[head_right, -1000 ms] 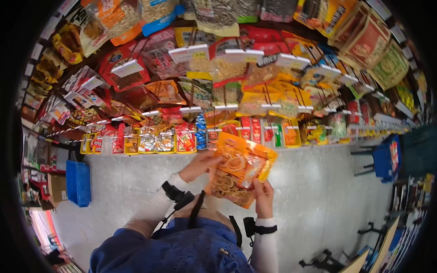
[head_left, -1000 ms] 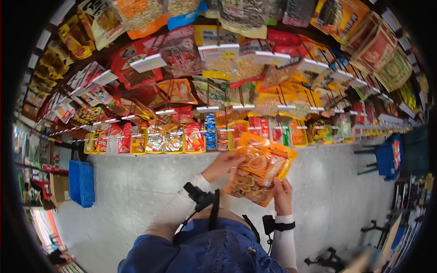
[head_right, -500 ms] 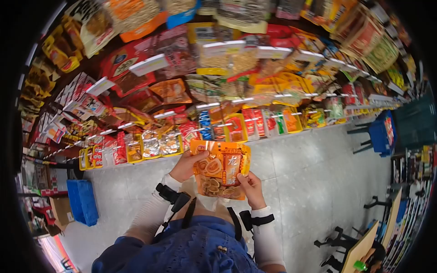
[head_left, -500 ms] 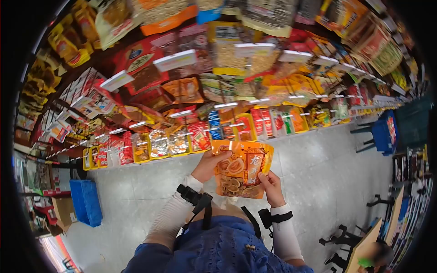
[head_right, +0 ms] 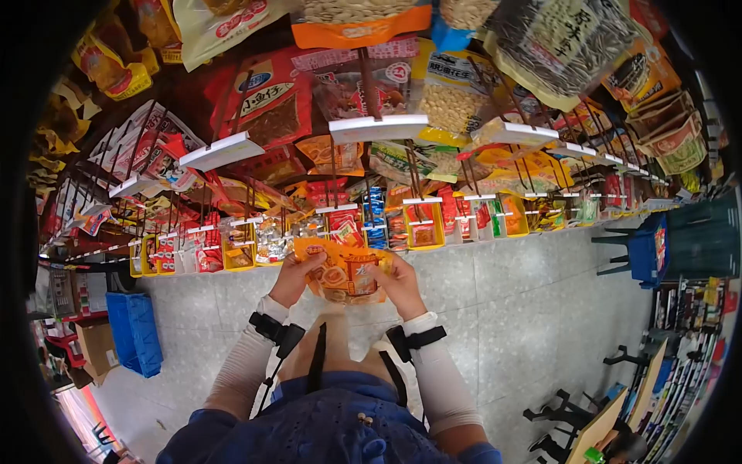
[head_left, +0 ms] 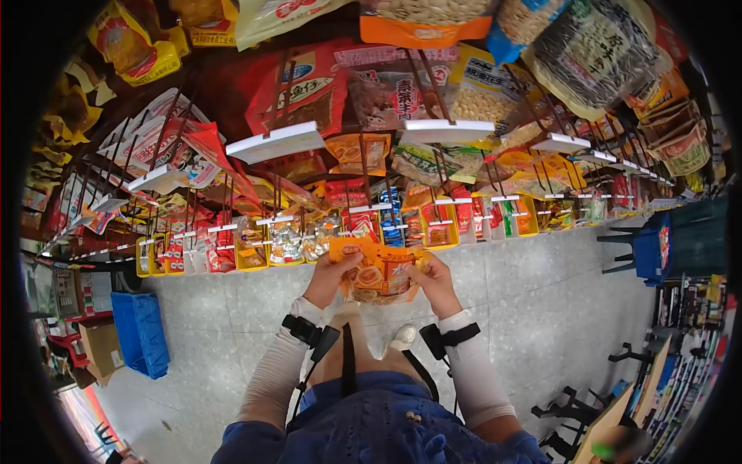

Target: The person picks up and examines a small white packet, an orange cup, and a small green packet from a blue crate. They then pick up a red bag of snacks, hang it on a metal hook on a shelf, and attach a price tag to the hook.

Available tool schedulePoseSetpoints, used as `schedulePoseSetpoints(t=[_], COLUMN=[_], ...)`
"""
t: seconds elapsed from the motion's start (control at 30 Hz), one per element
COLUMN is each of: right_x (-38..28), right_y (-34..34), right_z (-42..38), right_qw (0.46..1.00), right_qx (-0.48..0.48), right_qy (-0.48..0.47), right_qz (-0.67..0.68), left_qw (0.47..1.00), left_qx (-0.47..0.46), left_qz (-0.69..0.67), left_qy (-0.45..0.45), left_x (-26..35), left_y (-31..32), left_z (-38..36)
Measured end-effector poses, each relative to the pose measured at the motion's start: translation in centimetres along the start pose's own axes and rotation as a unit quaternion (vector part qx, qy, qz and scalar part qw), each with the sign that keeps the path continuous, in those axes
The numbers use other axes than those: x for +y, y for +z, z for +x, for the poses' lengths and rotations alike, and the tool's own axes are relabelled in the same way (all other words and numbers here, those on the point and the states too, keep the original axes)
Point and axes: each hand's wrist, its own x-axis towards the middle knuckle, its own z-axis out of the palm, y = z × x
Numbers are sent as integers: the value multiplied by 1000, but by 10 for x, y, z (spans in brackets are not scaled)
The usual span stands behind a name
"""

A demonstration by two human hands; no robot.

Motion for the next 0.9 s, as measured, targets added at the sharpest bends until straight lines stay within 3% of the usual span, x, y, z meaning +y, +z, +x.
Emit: schedulePoseSetpoints(t=[0.17,0.37,0.43,0.47,0.53,0.57,0.6,0.67,0.7,0.77,0.9], right_x=[6,24,24,28,34,36,36,37,37,37,40], right_y=[5,0,0,-1,-2,-3,-3,-5,-7,-11,-17], right_z=[5,9,9,9,11,13,14,18,21,27,47], right_qw=[999,997,997,997,989,989,985,980,978,977,977], right_qx=[-20,-4,8,12,14,14,12,7,13,18,1], right_qy=[28,-21,12,14,-15,-15,-34,-53,-49,-45,-55], right_qz=[-16,-69,-80,-77,-148,-147,-171,-194,-200,-206,-208], left_qw=[999,983,996,995,991,970,970,937,937,949,947], left_qx=[-21,-63,-84,-86,-15,-36,-35,-43,-42,-86,-48], left_qz=[35,150,41,44,120,204,205,267,267,272,288], left_qy=[-20,-80,-7,-11,56,129,129,222,222,133,133], left_x=[4,1,4,3,20,13,13,10,8,4,8], left_y=[-12,-18,-24,-26,-15,-24,-21,-15,-18,-25,-18], left_z=[13,29,46,51,53,64,70,81,87,96,85])
